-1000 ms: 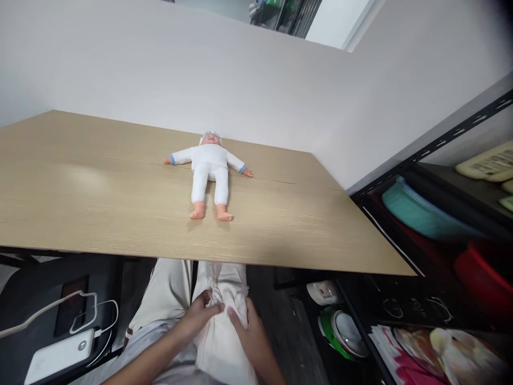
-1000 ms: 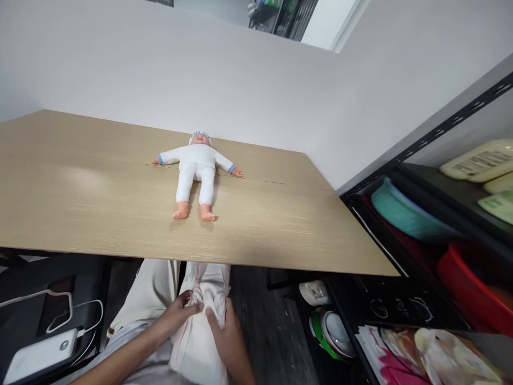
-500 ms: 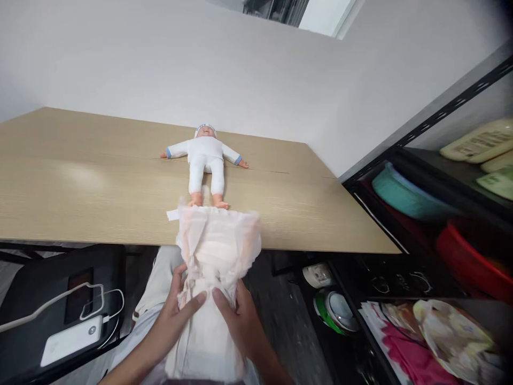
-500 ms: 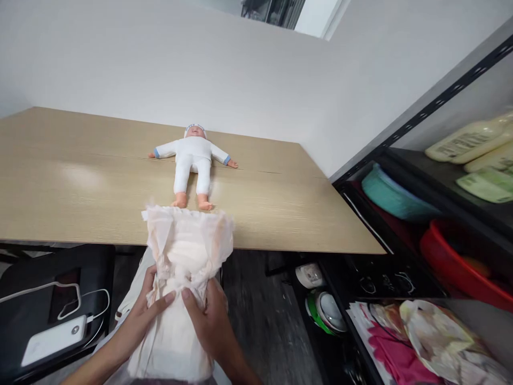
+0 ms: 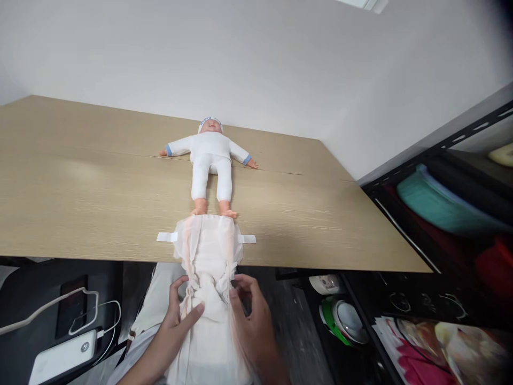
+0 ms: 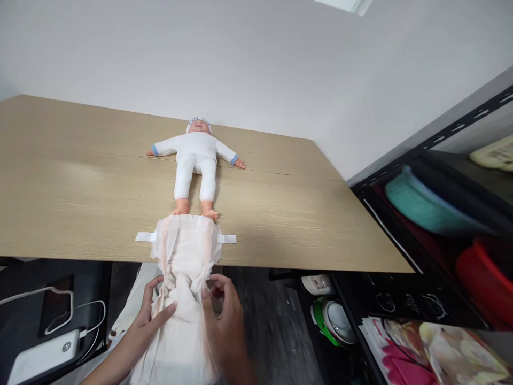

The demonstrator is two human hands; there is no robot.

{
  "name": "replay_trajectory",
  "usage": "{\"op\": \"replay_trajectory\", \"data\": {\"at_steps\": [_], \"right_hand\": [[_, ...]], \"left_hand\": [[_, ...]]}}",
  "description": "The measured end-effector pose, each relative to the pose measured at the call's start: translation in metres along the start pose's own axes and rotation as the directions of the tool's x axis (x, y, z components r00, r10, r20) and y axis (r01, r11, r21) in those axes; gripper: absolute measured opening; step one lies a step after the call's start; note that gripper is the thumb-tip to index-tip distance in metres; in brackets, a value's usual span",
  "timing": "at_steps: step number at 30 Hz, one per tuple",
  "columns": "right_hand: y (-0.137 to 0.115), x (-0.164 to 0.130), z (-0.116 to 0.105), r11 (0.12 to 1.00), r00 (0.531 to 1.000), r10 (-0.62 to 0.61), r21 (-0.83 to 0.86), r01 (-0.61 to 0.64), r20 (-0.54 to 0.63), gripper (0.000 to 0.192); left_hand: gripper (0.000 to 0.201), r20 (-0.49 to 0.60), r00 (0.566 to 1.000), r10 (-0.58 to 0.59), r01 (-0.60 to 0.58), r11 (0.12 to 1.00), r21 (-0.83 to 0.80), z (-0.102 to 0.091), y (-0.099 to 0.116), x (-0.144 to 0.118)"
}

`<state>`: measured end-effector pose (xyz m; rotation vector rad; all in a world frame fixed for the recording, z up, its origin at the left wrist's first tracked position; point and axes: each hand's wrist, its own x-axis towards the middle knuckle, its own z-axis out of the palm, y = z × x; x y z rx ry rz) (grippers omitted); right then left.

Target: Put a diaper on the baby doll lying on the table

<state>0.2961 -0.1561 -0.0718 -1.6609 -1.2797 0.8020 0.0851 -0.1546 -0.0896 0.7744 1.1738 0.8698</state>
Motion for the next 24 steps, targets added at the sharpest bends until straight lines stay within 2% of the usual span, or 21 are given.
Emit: {"op": "replay_trajectory", "data": {"at_steps": [2,4,6,9,12,15,17,20,22,24], "right_hand": [[-0.011,0.007,-0.009,0.993,0.991,-0.088,-0.084,0.080,-0.099,0.029],[-0.026,0.019,-0.012,0.972,0.973,-0.202,-0.143,0.185,-0.115,0.029],[-0.043,0.037,-0.006,0.931,0.946,-0.324,-0.182,0.316,-0.017,0.035],[-0.061,0.068,0.015,0.833,0.860,-0.444,-0.238,0.500,0.253,0.053],[-0.064,0.095,0.041,0.752,0.783,-0.439,-0.298,0.589,0.440,0.068],[-0.055,0.108,0.057,0.719,0.776,-0.412,-0.353,0.598,0.477,0.071],[-0.049,0.111,0.060,0.710,0.780,-0.413,-0.370,0.600,0.470,0.073],[-0.045,0.110,0.060,0.703,0.781,-0.424,-0.377,0.603,0.458,0.073],[-0.046,0.110,0.060,0.702,0.783,-0.426,-0.380,0.602,0.455,0.074],[-0.047,0.110,0.061,0.701,0.785,-0.425,-0.385,0.601,0.451,0.074]], "left_hand": [[0.100,0.013,0.998,-0.057,0.058,0.998,-0.033,0.001,-0.002,-0.002],[0.103,0.063,0.995,-0.079,0.081,0.996,-0.025,0.001,0.001,-0.004],[0.100,0.110,0.991,-0.074,0.073,0.997,0.014,0.001,0.005,-0.004],[0.096,0.123,0.991,-0.048,0.043,0.998,0.044,0.003,0.011,-0.005],[0.095,0.143,0.989,-0.033,0.026,0.998,0.052,0.002,0.017,-0.007],[0.090,0.112,0.994,-0.019,0.005,0.992,0.127,-0.007,0.021,-0.011],[0.075,0.063,0.997,0.034,-0.048,0.967,0.249,-0.017,0.025,-0.011],[0.051,0.048,0.982,0.181,-0.183,0.873,0.452,-0.035,0.041,-0.003],[0.046,0.074,0.950,0.303,-0.295,0.794,0.531,-0.047,0.062,0.007],[0.044,0.124,0.884,0.451,-0.427,0.668,0.609,-0.056,0.095,0.024]]}}
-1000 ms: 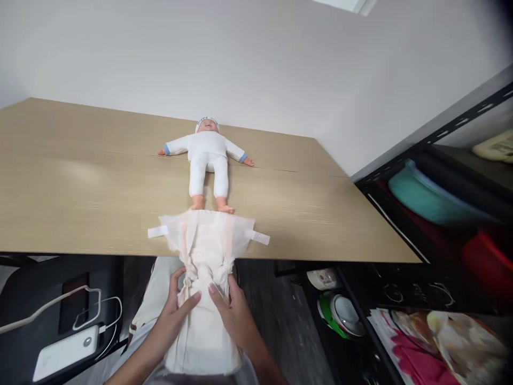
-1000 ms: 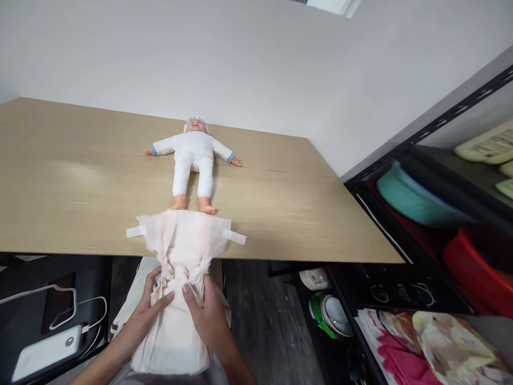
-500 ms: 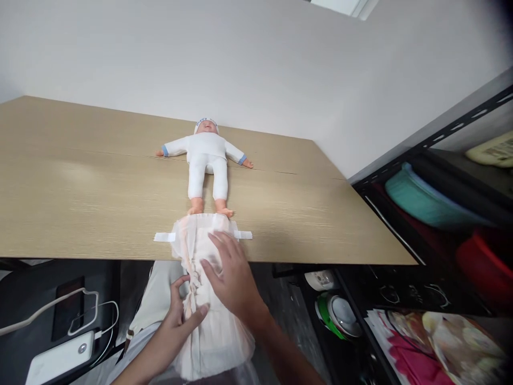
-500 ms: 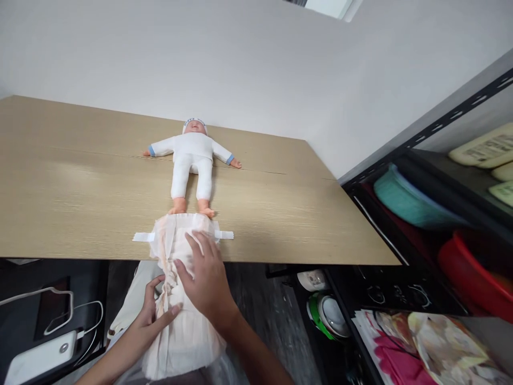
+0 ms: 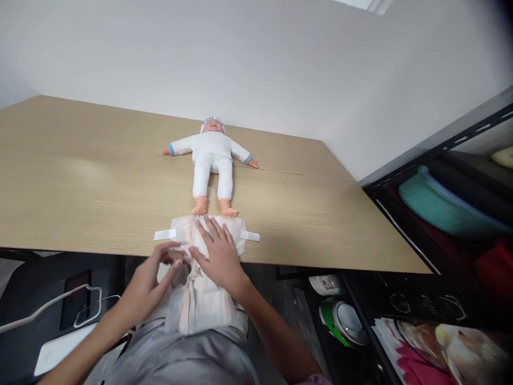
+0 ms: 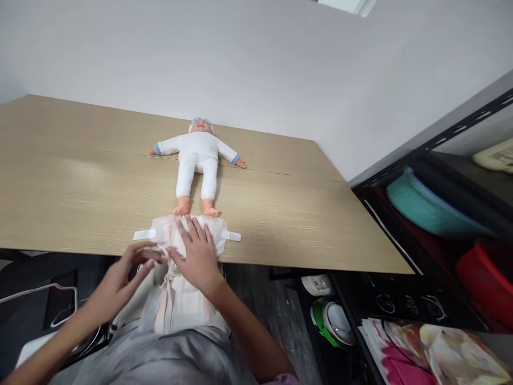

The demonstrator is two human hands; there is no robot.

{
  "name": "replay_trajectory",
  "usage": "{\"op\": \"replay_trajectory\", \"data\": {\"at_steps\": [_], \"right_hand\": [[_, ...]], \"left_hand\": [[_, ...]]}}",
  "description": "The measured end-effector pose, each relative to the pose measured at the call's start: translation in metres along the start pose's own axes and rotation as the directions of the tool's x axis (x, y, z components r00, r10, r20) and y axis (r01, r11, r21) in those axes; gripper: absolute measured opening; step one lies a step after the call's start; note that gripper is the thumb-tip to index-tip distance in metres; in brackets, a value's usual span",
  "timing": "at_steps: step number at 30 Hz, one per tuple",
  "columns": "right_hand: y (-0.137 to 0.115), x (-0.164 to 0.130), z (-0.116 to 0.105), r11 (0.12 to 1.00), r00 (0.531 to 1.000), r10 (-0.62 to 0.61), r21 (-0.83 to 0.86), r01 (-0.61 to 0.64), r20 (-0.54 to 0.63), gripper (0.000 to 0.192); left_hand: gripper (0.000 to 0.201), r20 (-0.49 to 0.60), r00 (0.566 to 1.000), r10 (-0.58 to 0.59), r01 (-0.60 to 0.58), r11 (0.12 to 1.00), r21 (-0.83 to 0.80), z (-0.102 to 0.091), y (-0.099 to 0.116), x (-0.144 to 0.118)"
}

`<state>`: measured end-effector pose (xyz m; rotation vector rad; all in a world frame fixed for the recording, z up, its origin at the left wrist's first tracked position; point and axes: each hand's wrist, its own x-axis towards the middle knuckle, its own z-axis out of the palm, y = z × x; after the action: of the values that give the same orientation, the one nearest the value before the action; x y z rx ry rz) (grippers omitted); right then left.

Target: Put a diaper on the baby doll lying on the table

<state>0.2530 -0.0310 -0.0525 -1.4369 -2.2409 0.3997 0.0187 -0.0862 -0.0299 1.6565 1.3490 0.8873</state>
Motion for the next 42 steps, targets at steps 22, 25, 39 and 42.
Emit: {"op": "replay_trajectory", "data": {"at_steps": [22,25,39,42], "right_hand": [[0.000,-0.002,0.000,0.999,1.000,0.010,-0.048,-0.010,0.007,0.068],[0.005,0.003,0.000,0.998,0.999,0.026,-0.064,-0.024,0.031,0.069],[0.047,0.103,0.002,0.996,0.991,-0.025,-0.082,0.036,0.132,0.081],[0.064,0.134,0.006,0.995,0.994,-0.031,-0.095,0.041,0.108,0.077]], "left_hand": [[0.025,0.716,0.407,0.567,-0.913,0.254,0.319,0.024,0.034,0.266],[0.022,0.673,0.370,0.641,-0.928,0.222,0.298,0.026,0.039,0.274],[0.048,0.336,0.559,0.758,-0.795,0.605,-0.043,-0.032,0.135,0.323],[0.050,0.284,0.603,0.746,-0.764,0.642,-0.064,-0.041,0.143,0.325]]}}
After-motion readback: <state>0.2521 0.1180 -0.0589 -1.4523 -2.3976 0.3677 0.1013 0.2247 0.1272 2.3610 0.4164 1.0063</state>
